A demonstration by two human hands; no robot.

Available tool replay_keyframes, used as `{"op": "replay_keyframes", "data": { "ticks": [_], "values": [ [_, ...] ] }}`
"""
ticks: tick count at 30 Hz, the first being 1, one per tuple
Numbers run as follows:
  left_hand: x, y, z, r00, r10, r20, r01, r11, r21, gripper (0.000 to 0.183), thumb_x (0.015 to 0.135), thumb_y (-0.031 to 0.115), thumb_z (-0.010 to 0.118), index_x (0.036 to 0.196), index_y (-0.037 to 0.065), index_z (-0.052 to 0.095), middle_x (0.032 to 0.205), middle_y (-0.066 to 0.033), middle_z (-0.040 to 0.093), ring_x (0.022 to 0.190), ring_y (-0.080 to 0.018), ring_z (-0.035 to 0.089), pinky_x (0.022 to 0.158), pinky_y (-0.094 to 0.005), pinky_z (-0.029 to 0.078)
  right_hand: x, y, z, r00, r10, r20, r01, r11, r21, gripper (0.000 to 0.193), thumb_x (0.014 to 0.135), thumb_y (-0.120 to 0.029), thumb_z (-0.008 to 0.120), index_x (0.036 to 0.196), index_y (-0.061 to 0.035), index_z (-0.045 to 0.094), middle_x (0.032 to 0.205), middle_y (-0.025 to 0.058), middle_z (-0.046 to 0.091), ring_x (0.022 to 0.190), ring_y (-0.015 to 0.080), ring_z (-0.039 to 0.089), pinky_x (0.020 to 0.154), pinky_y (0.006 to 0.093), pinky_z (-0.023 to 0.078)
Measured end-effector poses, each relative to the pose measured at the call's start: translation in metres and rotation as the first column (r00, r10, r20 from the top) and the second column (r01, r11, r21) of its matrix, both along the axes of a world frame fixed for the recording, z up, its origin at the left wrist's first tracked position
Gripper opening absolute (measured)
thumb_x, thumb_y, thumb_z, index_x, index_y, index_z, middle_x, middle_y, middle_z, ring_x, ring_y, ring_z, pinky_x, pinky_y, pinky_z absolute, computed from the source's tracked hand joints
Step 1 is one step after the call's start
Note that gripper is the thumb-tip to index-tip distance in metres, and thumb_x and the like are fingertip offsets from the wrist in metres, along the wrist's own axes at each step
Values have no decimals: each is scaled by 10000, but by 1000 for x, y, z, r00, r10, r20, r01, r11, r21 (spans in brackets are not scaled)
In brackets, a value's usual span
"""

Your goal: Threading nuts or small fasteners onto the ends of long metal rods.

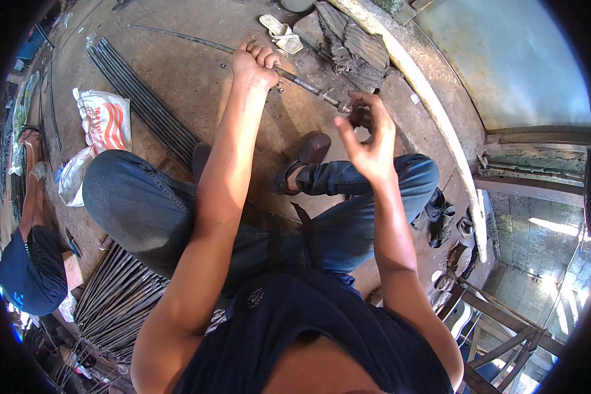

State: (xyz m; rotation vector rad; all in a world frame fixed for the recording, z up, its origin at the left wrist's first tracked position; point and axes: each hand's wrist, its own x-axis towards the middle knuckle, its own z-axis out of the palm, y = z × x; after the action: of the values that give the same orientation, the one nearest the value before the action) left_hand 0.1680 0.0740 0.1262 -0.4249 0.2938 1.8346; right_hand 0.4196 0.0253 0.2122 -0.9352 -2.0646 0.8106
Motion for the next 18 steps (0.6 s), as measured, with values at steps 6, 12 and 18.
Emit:
{"op": "replay_keyframes", "data": {
  "ticks": [6,12,18],
  "values": [
    [-1,-2,0,1000,-13,22,13,1000,4,511,1040,425,275,614,145,253,529,42,210,426,-101,167,396,-253,149,2,2,-4,998,-56,7,57,998,-42,196,832,-110,703,955,17,619,732,143,607,609,231,585,592,340,466],
    [-2,0,-1,999,-14,39,14,1000,23,507,1038,420,290,609,152,248,523,42,204,422,-101,162,397,-251,140,4,10,-15,998,-48,31,48,999,-7,212,853,-139,697,970,20,621,685,133,600,605,222,606,604,313,480],
    [-4,0,-3,999,-12,31,11,999,39,510,1039,420,297,609,152,243,517,44,200,417,-99,159,394,-250,138,3,4,1,936,-71,344,102,992,-71,265,852,-163,704,1014,29,621,702,128,607,624,195,614,613,300,481]
  ]
}}
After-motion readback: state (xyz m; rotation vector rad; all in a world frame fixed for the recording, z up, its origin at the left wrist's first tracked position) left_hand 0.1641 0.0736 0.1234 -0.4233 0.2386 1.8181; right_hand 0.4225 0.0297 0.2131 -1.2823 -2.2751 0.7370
